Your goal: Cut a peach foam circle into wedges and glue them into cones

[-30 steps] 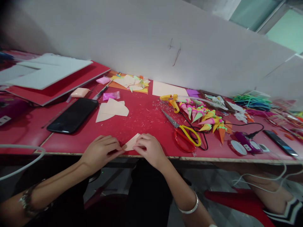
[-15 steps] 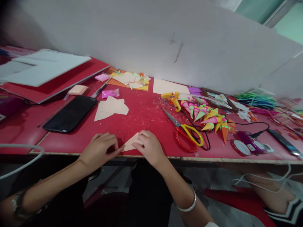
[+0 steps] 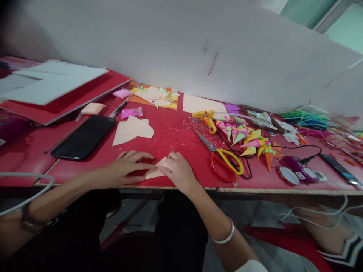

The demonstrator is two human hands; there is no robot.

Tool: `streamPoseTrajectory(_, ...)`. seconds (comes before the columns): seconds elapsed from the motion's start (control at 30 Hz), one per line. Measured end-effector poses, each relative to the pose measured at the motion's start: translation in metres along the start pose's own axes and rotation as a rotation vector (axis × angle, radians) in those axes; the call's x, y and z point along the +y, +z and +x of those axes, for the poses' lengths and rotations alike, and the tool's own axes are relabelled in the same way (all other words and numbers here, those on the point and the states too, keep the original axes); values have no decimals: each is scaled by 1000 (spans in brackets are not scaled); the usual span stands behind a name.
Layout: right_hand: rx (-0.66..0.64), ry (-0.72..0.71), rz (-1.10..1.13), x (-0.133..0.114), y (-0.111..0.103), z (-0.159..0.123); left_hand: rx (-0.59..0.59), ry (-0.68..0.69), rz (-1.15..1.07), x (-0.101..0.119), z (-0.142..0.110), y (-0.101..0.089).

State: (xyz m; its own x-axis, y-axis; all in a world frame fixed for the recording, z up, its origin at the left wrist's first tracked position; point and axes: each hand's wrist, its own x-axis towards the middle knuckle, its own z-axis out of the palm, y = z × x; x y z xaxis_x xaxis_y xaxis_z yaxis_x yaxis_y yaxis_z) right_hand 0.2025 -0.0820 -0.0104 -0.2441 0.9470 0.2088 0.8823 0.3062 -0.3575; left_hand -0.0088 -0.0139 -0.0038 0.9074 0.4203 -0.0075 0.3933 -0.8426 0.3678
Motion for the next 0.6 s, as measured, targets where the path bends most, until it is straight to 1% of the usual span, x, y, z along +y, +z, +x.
streamPoseTrajectory(0.13,30,29,-105,0,2,4,-49,11,13,-12,6,-4)
streamPoseTrajectory(0.23,104,60,-133,-5,-1,1,-32,-21,21,-13,8,-5)
streamPoseTrajectory(0.33,152,-13,-193,-12,-5,-8,-3,-50,24,-11,8,-4)
streamPoseTrajectory(0.47,148,-155,-317,-20,-5,-26,18,-79,7,-8,9,-4)
streamPoseTrajectory(0.53,128,-187,-368,-22,-3,-33,28,-85,0,-8,9,-4)
streamPoseTrajectory(0.6,79,-184,-385,-24,-2,-36,34,-84,-3,-7,10,-4)
